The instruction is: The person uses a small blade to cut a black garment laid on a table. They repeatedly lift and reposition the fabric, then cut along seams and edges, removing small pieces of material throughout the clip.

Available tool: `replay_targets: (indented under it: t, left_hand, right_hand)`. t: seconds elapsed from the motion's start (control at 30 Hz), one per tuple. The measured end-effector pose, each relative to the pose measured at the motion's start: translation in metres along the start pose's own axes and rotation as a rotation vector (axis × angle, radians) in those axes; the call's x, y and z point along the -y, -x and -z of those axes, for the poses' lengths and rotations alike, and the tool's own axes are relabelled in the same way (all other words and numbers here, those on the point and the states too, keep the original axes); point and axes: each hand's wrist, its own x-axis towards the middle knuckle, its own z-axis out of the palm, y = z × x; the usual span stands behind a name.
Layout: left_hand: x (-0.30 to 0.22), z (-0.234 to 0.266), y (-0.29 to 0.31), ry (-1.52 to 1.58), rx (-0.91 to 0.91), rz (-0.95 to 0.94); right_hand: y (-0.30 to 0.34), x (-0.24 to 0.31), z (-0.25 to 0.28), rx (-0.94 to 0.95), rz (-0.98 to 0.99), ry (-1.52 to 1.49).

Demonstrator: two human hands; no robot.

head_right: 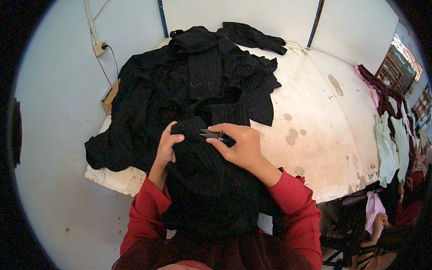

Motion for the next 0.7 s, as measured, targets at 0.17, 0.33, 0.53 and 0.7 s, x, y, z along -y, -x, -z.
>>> replay_targets:
  t: [0.17,0.33,0.53,0.7]
  left_hand:
    - [-0.003,-0.002,-0.002,-0.007,-0.003,-0.008]
    - [-0.002,-0.002,-0.003,-0.011,-0.011,-0.012]
    - [-0.001,0.003,-0.004,-0.008,0.020,-0.012]
    - [-0.002,0.001,-0.004,-0.021,0.012,-0.005]
  right_hand:
    - [-0.004,-0.006,-0.002,0.018,-0.004,-0.054]
    - [-0.003,-0.008,-0.002,0.027,-0.055,-0.082]
    - [-0.006,-0.008,0.000,0.047,-0.055,-0.088]
    - [-0.005,-0.011,-0.002,0.058,-0.048,-0.085]
